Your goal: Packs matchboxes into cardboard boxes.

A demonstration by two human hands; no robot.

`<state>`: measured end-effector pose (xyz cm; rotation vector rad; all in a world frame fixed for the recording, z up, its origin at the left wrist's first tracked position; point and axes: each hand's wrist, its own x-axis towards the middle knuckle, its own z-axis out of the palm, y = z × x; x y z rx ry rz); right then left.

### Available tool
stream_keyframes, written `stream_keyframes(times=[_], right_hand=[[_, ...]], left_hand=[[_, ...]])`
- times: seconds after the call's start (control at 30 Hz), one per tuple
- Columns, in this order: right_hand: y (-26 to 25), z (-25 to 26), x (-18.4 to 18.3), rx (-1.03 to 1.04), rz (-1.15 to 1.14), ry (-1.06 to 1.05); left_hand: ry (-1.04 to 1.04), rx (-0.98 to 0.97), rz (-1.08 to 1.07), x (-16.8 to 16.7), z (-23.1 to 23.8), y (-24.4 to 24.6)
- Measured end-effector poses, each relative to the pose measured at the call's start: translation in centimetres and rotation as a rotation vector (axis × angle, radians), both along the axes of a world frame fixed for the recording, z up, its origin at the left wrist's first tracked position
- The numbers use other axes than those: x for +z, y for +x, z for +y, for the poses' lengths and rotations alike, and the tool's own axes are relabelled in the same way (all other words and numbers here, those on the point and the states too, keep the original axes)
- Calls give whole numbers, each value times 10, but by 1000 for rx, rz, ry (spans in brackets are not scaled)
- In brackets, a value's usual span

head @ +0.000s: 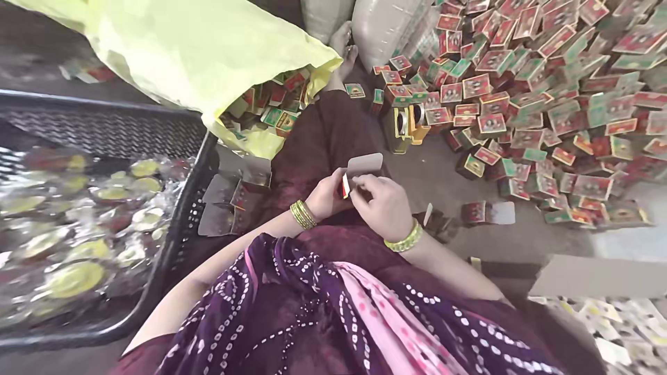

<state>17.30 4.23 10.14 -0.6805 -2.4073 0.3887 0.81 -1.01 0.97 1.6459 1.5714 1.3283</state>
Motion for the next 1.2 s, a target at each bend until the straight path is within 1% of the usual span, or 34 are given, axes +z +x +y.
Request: stream_keyframes(times=[0.03, 0.1, 0.17, 0.23, 0.27, 0.3, 0.33, 0.37, 0.4, 0.43, 0.47, 0.5, 0.53, 0.57, 0.6, 0.67, 0.7, 0.73, 0.77, 0.8, 0.83, 0.87, 0.9, 0.97, 1.0, 1.07, 1.2], right_hand=[[-1, -1, -2, 37, -30, 72], [-1, -2, -6, 141, -138, 150], [-2, -1, -10, 226, -267, 178], [-3, -3, -9, 245, -373, 184], [-3, -3, -6, 240, -401, 187], [-2, -2, -2, 229, -400, 187], [1, 1, 2, 210, -338, 189], [5, 4, 3, 180, -198, 187], [9, 10, 3, 138, -17, 155], [14, 17, 3, 87, 160, 75], [18, 25, 3, 39, 298, -57], [22, 33, 2, -8, 391, -241], [25, 40, 1, -48, 453, -497], [26, 45, 0, -61, 490, -761], [26, 49, -2, -53, 504, -979], [25, 48, -9, 31, 468, -1337], [24, 46, -13, 106, 450, -1481], [22, 43, -17, 168, 426, -1583], [20, 39, -19, 171, 405, -1628], [19, 36, -19, 131, 404, -1621], [19, 35, -18, 91, 411, -1549], [20, 37, -18, 76, 407, -1413], [21, 38, -19, 81, 418, -1233], [27, 44, -22, 199, 452, -912], [30, 47, -21, 272, 438, -816], [35, 49, -18, 343, 363, -719], [35, 41, -14, 271, 252, -592]], left_hand=[[7, -6, 8, 0, 0, -1], [-36, -28, -29, -2, 0, -1], [-95, -74, -122, -6, 1, -1], [-132, -137, -261, -9, 1, -1], [-136, -142, -273, -8, 2, -1], [-127, -130, -235, -6, 2, -2], [-90, -103, -161, -3, 1, -2], [-16, -82, -98, -2, 0, -2], [45, -83, -90, -1, -1, -3], [89, -93, -132, 0, -2, -3], [134, -102, -208, -1, -2, -1], [168, -104, -278, -2, -2, 1], [181, -102, -316, -3, -2, 3], [176, -94, -322, -4, -2, 4], [167, -96, -303, -3, -3, 4], [201, -159, -252, -2, -3, 5], [216, -202, -228, -1, -4, 5], [232, -249, -206, 0, -4, 4], [251, -293, -183, -1, -3, 3], [266, -316, -159, -2, -2, 1], [270, -315, -142, -2, -1, 1], [262, -299, -148, -1, 0, 1], [240, -278, -183, 0, 0, 2], [149, -221, -318, 4, -1, 5], [105, -189, -384, 4, -1, 6], [46, -151, -429, 3, 1, 6], [48, -205, -399, 0, 2, 6]])
